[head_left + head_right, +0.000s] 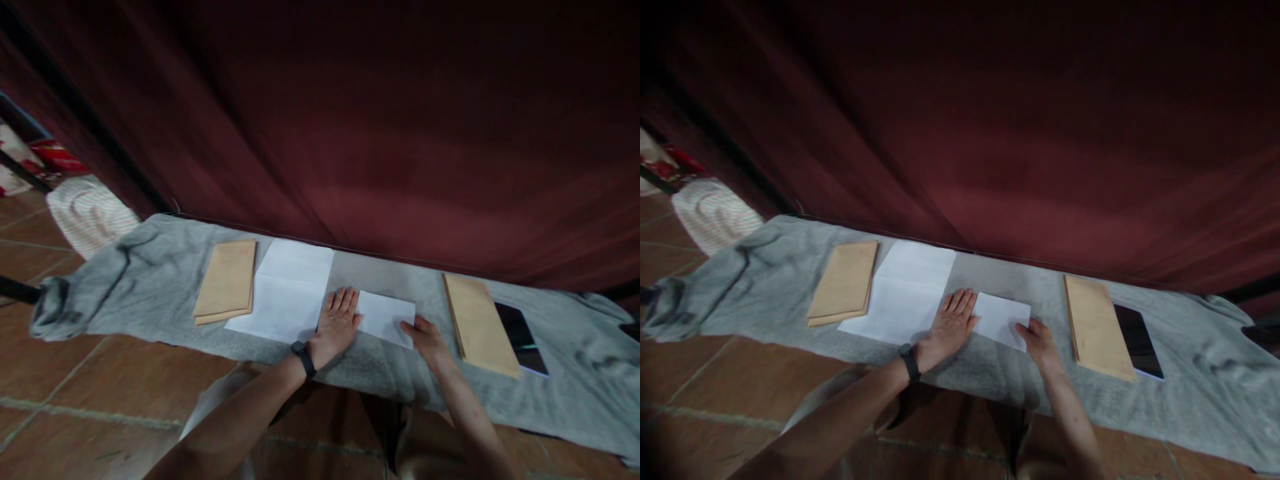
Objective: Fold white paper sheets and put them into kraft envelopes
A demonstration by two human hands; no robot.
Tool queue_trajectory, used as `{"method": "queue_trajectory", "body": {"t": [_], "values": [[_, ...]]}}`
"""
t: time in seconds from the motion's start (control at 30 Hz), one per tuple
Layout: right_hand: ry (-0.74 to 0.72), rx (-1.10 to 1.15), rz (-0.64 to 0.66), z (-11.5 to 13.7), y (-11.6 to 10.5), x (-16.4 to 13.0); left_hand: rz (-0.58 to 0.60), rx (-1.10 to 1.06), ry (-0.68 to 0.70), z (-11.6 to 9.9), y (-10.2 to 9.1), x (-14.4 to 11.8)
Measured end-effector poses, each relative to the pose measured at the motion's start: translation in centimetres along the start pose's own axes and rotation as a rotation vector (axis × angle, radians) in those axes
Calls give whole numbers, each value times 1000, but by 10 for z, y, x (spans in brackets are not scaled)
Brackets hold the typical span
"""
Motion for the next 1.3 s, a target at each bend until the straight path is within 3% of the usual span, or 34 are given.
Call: {"method": "queue_trajectory", "body": {"t": [0.13, 0.33, 0.53, 0.7, 0.87, 1.1, 1.3], "values": [[36, 95, 16, -6, 0, 2, 33, -19, -5, 3, -3, 1], [1, -5, -71, -8, -15, 9, 78, -85, -77, 22, -16, 5], [-34, 38, -90, -4, -22, 8, -8, -100, -181, 67, -44, 7], [-14, 7, -146, 3, -23, 6, -79, -151, -259, 107, -55, 4], [-47, -25, -121, 9, -20, 6, -99, -179, -374, 142, -62, -2], [-31, -10, -133, 9, -19, 11, -211, -152, -577, 181, -85, -40], [-65, -71, -119, 17, -19, 9, -315, -132, -890, 239, -101, -92]]}}
Point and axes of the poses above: each hand's wrist, its own x-axis towards the middle knuckle, its own y-axis out of the palm, z = x × y, the point moved 8 cm from there along x, towards the middle knuckle, and after that the axes turned 7 degrees about z, right-handed, at the moved point
